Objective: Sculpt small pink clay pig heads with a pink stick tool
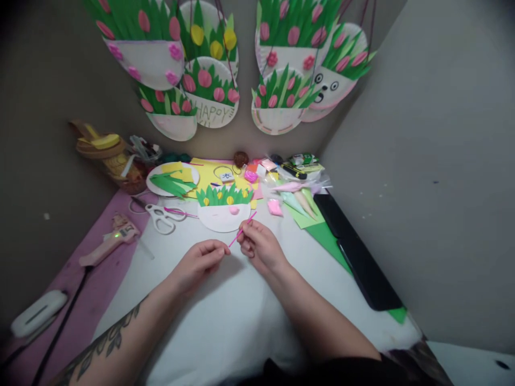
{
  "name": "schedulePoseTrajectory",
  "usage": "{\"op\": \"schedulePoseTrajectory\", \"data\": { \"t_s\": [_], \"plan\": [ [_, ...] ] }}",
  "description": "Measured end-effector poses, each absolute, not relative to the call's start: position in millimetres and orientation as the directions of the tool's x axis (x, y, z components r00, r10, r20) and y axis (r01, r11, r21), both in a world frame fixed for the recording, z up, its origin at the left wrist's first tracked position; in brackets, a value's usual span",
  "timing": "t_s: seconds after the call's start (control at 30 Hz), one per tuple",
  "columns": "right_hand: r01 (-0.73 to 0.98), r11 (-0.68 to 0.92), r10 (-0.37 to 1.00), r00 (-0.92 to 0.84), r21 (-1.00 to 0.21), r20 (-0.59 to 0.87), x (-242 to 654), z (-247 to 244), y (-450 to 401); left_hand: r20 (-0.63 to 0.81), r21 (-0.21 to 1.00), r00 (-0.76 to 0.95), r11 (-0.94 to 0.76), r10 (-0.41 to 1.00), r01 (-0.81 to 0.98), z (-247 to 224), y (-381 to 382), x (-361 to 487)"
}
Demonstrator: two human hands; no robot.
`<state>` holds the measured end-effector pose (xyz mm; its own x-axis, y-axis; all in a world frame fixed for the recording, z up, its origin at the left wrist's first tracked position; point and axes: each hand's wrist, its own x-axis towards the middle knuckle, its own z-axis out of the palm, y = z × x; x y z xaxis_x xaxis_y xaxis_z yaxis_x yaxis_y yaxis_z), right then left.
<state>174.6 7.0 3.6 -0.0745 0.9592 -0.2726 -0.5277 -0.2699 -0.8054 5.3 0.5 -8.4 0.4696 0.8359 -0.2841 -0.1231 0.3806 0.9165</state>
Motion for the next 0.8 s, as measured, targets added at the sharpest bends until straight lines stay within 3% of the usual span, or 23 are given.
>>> {"op": "schedulePoseTrajectory", "data": {
  "t_s": [0.23, 0.43, 0.8],
  "plan": [
    [-0.478, -0.208, 0.977, -0.064, -0.853, -0.202, 168.4, -6.1, 5.5, -0.301, 0.931, 0.417, 0.359, 0.857, -0.065, -8.4, 1.9, 5.8],
    [-0.402, -0.225, 0.974, -0.075, -0.888, -0.213, 164.3, -13.4, -3.5, -0.204, 0.973, 0.382, 0.228, 0.901, -0.018, -4.9, 0.6, 7.4],
    [-0.659, -0.289, 0.957, -0.21, -0.694, -0.199, 150.1, -4.3, -10.6, -0.073, 0.975, 0.482, 0.164, 0.873, -0.148, 5.5, -6.5, 9.2]
  ]
}}
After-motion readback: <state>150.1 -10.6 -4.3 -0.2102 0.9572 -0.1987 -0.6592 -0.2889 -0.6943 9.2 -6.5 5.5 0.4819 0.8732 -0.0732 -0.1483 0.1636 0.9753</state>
